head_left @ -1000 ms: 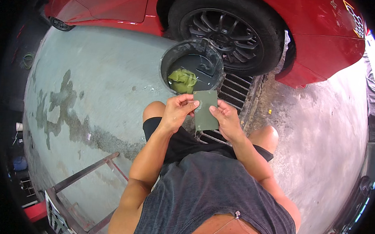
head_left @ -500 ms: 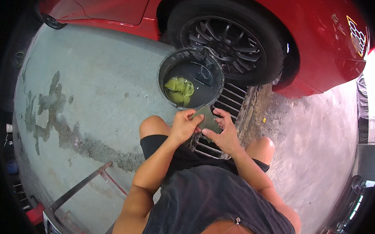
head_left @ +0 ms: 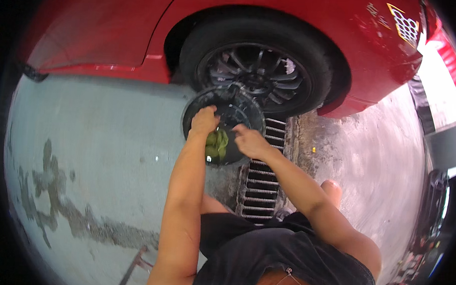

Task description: The person sands the rear quarter panel of a red car using a sanding block and water. They repeatedly dip the sanding block into a bucket of water and wipe the area with a cloth.

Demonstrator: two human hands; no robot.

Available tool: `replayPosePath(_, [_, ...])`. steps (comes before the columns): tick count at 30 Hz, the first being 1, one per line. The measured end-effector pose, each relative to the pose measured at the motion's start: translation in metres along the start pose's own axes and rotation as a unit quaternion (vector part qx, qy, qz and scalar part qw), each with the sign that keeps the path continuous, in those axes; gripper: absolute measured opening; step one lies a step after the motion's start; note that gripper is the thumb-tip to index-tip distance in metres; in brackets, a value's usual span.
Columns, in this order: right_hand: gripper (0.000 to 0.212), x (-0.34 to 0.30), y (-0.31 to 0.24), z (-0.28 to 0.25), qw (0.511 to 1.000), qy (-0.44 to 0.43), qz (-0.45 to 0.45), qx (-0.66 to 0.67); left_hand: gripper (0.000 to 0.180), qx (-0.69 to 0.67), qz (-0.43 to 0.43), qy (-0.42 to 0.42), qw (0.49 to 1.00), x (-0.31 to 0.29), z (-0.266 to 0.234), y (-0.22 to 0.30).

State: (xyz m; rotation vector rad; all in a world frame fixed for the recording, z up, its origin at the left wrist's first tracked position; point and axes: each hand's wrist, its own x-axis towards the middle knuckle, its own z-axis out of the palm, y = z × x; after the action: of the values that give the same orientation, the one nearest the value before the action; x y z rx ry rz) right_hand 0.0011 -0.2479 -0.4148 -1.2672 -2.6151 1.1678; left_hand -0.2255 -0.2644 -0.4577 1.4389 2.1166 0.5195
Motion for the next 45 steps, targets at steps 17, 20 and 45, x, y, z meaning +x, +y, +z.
replayPosePath(17, [0.03,0.079,0.045,0.078,0.958,-0.125,0.138,-0.217,0.067,0.059,-0.038,-0.333,0.94,0.041,0.1,-0.075])
replayPosePath(20, [0.032,0.088,0.062,0.093,0.971,-0.073,0.167,-0.152,0.063,-0.064,-0.175,-0.366,0.912,0.032,0.079,-0.038])
replayPosePath(45, [0.052,-0.031,-0.031,-0.027,0.865,0.135,-0.033,0.482,0.06,-0.781,-0.152,0.081,0.601,-0.105,0.045,0.107])
